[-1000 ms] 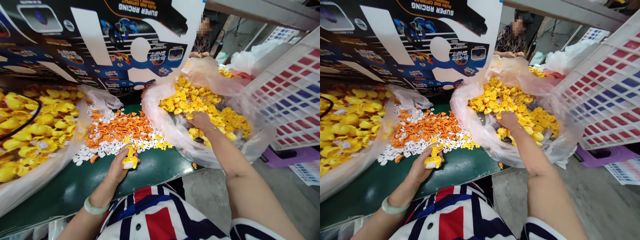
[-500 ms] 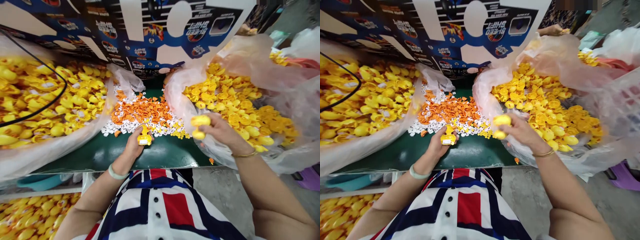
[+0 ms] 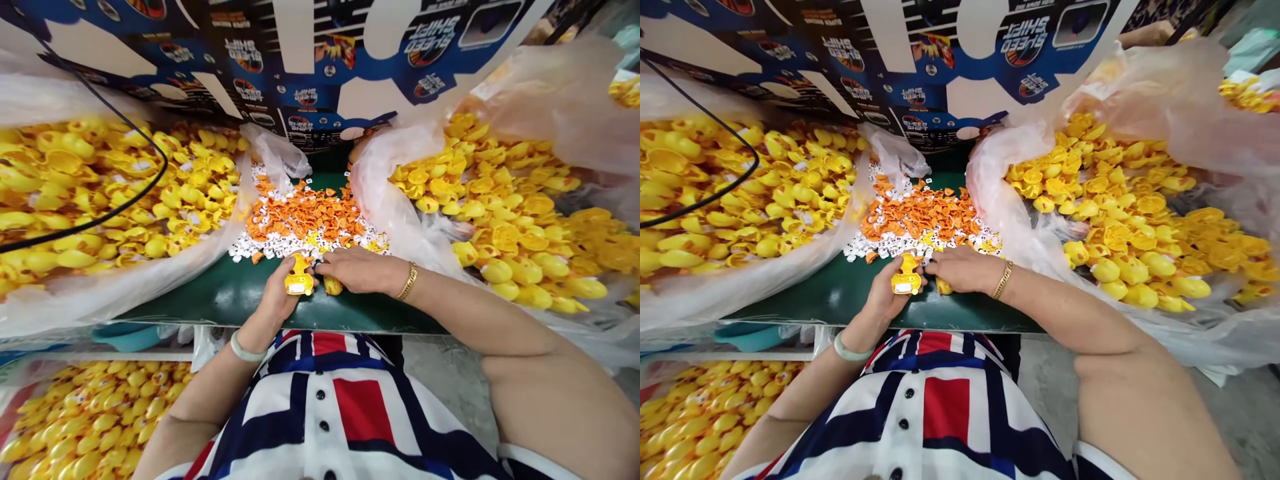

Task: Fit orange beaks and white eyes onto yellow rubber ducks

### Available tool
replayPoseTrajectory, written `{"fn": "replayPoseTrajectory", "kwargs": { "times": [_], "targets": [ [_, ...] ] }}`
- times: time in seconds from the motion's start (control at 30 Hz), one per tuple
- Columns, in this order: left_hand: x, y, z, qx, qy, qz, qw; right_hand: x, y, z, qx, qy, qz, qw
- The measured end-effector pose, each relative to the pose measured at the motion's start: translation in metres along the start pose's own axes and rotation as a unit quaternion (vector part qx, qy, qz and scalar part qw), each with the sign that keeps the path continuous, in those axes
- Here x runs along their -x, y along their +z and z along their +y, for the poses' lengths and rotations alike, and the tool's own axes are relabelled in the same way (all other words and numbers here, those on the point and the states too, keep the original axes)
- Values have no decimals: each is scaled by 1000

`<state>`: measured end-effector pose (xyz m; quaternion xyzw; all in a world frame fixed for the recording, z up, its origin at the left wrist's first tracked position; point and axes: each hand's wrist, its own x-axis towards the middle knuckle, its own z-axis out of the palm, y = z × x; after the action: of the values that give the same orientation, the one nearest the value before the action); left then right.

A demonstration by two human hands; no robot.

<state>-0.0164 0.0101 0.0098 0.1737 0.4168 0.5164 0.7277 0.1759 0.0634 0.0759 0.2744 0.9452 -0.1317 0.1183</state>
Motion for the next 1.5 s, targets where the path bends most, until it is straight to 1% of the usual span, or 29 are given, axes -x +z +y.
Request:
{"fn": "replayPoseTrajectory", "kwargs": {
  "times": [0.07, 0.1, 0.13, 0.2, 0.23, 0.27, 0.3, 0.37, 0.43, 0.5, 0.57, 0.63, 0.73, 0.8, 0.87, 0.93, 1.03, 1.13, 1.2, 1.27, 1.33, 1.4, 1.43, 1.5],
  "targets": [
    [3, -5, 4, 6, 0, -1, 1000, 8, 5, -9, -2, 0, 68, 998],
    [4, -9, 7, 9, -1, 1, 1000, 12, 11, -15, -8, 24, 102, 994],
    [4, -12, 10, 11, -2, 7, 1000, 15, 19, -20, -12, 67, 136, 988],
    [4, -17, 14, 16, -4, 21, 1000, 17, 39, -33, -17, 176, 198, 964],
    [3, -19, 16, 19, -4, 26, 999, 16, 50, -39, -19, 223, 220, 949],
    [2, -19, 16, 23, -4, 27, 999, 12, 61, -45, -22, 255, 235, 938],
    [1, -18, 17, 26, -2, 26, 999, 9, 71, -50, -25, 275, 246, 929],
    [-2, -16, 15, 31, -4, 19, 999, 2, 88, -54, -38, 284, 263, 921],
    [-3, -13, 13, 34, -14, 11, 999, 0, 95, -50, -75, 257, 287, 920],
    [-4, -10, 11, 35, -23, 8, 999, 5, 93, -41, -144, 196, 319, 916],
    [-4, -8, 9, 37, -35, 4, 999, 11, 83, -30, -219, 116, 350, 903],
    [-4, -5, 6, 37, -57, -16, 998, 15, 68, -24, -264, 37, 371, 890],
    [-5, 0, 2, 41, -91, -48, 994, 9, 49, -24, -268, -52, 370, 888],
    [-5, 1, -1, 50, -99, -54, 992, 1, 42, -26, -258, -88, 354, 895],
    [-6, 1, -3, 57, -107, -46, 991, -6, 41, -27, -256, -111, 339, 898],
    [-6, -1, -5, 63, -116, -34, 991, -11, 43, -28, -256, -120, 326, 902],
    [-7, -3, -8, 64, -127, -34, 989, -14, 47, -28, -255, -102, 299, 914],
    [-5, -3, -11, 49, -112, -43, 992, -12, 49, -27, -257, -82, 275, 923],
    [-4, -2, -12, 42, -97, -36, 994, -10, 48, -27, -258, -82, 262, 926],
    [-3, -2, -11, 46, -104, -32, 993, -9, 46, -27, -251, -86, 248, 932],
    [-3, -2, -10, 57, -123, -41, 990, -8, 45, -28, -240, -81, 247, 935],
    [-2, 0, -9, 63, -127, -61, 988, -8, 44, -30, -230, -61, 261, 936],
    [-1, 1, -9, 60, -123, -67, 988, -9, 44, -31, -229, -50, 268, 934],
    [0, 3, -10, 41, -101, -61, 992, -9, 44, -31, -236, -41, 273, 932]
  ]
}}
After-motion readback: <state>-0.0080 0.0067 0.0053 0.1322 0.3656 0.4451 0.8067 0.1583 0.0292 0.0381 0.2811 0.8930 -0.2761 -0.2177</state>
